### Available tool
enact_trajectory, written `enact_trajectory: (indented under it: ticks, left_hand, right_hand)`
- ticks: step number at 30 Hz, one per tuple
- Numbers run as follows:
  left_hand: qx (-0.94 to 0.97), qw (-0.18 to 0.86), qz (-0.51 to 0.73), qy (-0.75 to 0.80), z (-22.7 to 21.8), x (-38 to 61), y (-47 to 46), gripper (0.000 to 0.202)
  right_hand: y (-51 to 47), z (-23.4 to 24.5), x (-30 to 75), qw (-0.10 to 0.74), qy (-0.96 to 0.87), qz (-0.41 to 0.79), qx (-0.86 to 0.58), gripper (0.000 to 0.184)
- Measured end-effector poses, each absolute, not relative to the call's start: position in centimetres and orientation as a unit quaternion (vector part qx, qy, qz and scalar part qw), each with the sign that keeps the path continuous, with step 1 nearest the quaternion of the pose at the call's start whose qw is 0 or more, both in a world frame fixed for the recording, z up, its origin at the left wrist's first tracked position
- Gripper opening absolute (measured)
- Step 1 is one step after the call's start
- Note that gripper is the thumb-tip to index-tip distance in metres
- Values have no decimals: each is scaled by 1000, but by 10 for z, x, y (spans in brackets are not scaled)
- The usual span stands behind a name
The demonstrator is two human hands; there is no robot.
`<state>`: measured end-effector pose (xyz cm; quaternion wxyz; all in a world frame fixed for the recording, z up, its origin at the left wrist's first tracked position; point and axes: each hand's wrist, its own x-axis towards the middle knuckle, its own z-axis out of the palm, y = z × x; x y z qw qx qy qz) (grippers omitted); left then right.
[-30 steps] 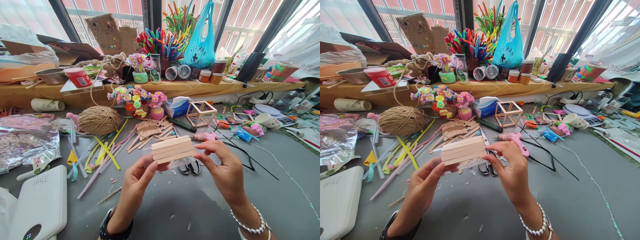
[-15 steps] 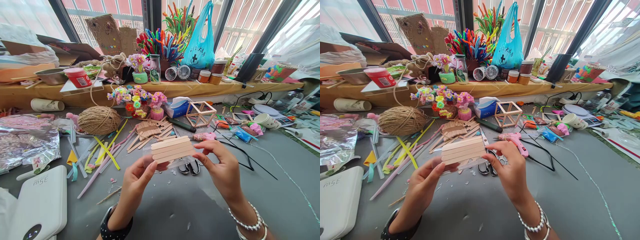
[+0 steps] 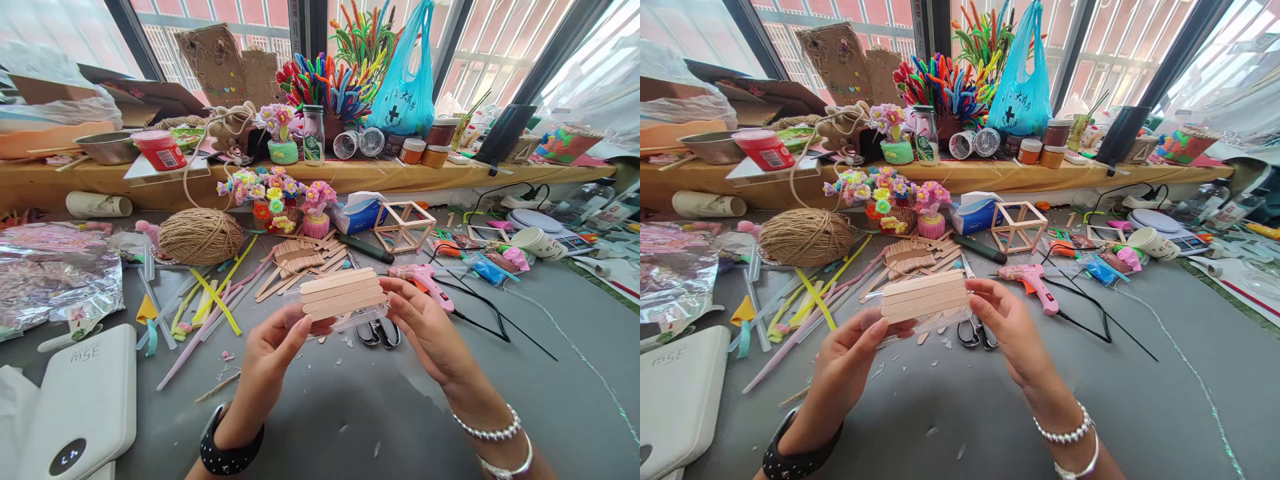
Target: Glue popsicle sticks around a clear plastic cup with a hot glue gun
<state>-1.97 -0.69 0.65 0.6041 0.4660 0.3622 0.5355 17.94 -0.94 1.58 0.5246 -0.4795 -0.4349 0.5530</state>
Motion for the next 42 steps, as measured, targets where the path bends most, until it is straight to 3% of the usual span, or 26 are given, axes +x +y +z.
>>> enact_trajectory:
  ticks: [14, 42]
  left_hand:
    - [464, 600, 526, 386, 7, -17, -8, 16]
    - [457, 598, 524, 399, 6, -13, -8, 18]
  right_hand:
    - [-13, 14, 163, 552, -326, 685, -347, 37]
    - [-12, 5, 158, 576, -352, 596, -435, 38]
